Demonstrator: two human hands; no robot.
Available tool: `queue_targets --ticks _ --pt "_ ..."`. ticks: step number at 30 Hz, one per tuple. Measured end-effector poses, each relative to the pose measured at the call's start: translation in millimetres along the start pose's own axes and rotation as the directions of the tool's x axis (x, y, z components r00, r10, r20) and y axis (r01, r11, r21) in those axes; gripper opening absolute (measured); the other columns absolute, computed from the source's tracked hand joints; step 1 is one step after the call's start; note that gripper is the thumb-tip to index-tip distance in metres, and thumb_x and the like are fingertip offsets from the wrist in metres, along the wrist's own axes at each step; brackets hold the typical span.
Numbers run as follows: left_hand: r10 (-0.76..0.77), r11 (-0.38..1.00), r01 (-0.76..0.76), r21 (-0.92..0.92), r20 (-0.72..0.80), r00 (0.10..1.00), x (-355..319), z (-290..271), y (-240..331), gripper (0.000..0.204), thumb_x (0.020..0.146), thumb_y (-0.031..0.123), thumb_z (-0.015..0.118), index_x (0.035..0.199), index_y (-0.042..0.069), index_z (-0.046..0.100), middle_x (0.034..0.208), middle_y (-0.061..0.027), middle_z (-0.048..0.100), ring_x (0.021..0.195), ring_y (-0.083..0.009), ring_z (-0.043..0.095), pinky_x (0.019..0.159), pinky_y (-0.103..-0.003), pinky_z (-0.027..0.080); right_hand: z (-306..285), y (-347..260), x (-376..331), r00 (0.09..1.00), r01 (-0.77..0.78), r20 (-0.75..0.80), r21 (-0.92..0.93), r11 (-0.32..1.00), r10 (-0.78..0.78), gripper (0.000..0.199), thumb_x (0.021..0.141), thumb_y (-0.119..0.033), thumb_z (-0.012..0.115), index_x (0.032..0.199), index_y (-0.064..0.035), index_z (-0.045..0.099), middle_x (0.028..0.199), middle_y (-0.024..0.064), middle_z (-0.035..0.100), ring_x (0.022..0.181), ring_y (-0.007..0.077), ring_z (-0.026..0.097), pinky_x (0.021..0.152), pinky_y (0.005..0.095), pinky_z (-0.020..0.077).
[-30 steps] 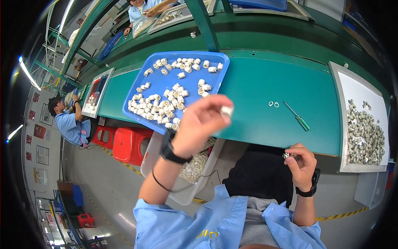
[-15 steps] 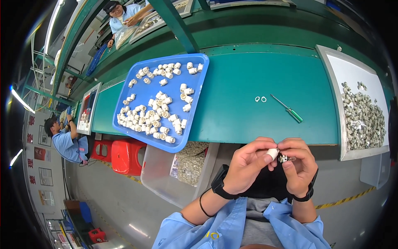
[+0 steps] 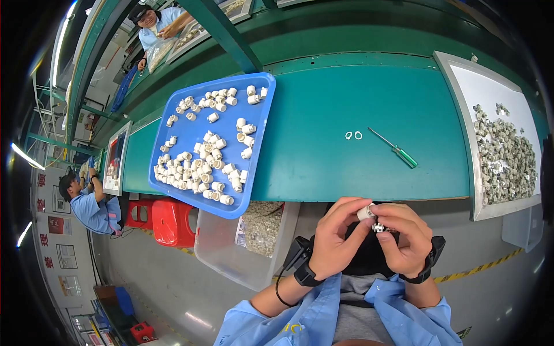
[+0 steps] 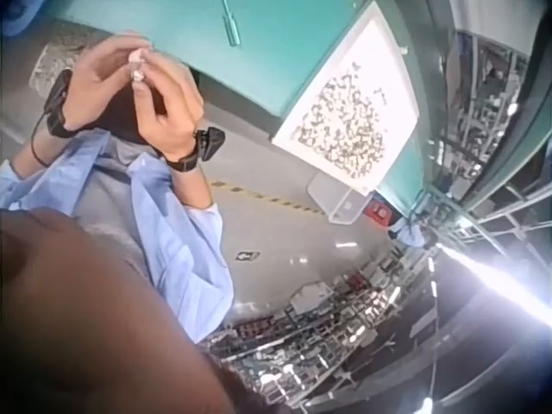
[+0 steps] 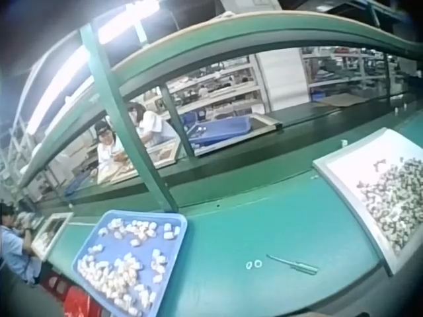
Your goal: The person picks up a white plastic component and a metal insert by hand, fits the metal insert into the plastic component, and presses them together. After repeating this assembly for several units, the person places each completed part into a blue tray.
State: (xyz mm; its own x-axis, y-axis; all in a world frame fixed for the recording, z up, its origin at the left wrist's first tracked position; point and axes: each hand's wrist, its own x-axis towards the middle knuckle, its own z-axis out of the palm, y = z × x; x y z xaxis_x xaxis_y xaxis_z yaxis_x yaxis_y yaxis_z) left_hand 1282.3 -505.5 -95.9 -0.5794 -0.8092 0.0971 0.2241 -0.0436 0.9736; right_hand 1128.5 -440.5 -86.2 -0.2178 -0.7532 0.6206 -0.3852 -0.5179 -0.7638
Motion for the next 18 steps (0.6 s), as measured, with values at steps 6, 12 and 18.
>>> queue_targets --ticks 6,12,18 --pt "0.148 0.974 -0.153 0.167 0.045 0.988 11.8 -16.7 10.0 0.041 0.083 -0.012 0.071 0.123 -0.005 0.063 0.121 -0.0156 0.060 0.107 -0.0217 0.063 0.092 -0.032 0.052 -20.5 7.5 5.1 1.000 -0.030 -0.011 -0.068 0.997 0.029 0.021 0.084 0.001 0.068 0.104 0.0055 0.067 0.101 0.0206 0.071 0.088 0.0288 0.066 0.072 0.0345 0.0520" --pt "0.267 0.927 -0.278 0.253 0.077 0.961 10.0 -14.6 30.3 0.037 0.077 -0.011 0.076 0.113 -0.009 0.068 0.115 -0.0217 0.062 0.100 -0.0278 0.065 0.085 -0.035 0.054 -23.9 -2.3 22.9 0.998 -0.058 -0.013 -0.002 0.998 0.058 0.020 0.080 0.003 0.074 0.100 0.0049 0.071 0.088 0.0151 0.069 0.077 0.0238 0.063 0.064 0.0327 0.0477" --pt "0.311 0.920 -0.331 0.208 0.126 0.942 11.4 -8.9 18.1 0.037 0.078 -0.008 0.076 0.113 -0.008 0.067 0.113 -0.0237 0.062 0.100 -0.0291 0.065 0.083 -0.036 0.054 -25.7 -2.8 15.4 1.000 0.017 -0.016 0.007 1.000 -0.017 0.025 0.077 0.003 0.078 0.102 0.0047 0.072 0.087 0.0140 0.069 0.067 0.0206 0.061 0.060 0.0309 0.0464"
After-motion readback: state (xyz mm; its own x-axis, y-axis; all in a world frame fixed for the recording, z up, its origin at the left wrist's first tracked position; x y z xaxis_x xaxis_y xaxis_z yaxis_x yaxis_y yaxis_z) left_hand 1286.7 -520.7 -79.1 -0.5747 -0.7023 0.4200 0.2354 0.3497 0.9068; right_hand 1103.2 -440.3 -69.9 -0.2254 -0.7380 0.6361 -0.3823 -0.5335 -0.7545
